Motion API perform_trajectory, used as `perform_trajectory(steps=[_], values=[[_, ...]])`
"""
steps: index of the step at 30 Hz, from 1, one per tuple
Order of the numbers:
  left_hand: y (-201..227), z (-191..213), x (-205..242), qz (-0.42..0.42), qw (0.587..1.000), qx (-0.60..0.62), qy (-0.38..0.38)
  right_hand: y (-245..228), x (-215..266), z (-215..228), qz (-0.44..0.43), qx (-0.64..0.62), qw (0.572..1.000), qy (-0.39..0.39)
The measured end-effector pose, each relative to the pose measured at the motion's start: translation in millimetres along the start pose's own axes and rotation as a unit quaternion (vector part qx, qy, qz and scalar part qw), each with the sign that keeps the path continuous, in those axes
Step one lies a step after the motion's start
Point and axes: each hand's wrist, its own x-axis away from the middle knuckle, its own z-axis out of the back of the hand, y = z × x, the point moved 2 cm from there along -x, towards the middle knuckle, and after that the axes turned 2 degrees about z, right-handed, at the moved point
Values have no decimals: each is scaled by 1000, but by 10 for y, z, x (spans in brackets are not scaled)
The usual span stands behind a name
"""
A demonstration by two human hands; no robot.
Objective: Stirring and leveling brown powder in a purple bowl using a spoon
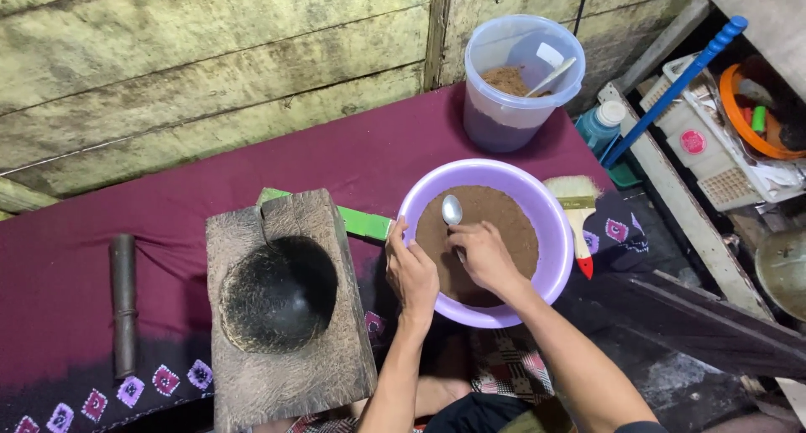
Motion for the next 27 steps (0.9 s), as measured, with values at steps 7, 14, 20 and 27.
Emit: perform_trajectory(steps=[7, 14, 20, 27], values=[[-20, -23, 10, -3, 1000, 6, -3, -48, 202, 246, 30, 30, 991, 130], [-73, -37, 36, -1, 1000, 9, 0, -109, 458, 229, 58, 47, 994, 78], [-21, -25, -12, -11, 1000, 8, 3, -175, 543, 338, 42, 2, 998, 49], [-88, -53, 51, -13, 1000, 2, 3, -155, 624, 220, -10, -46, 999, 5]])
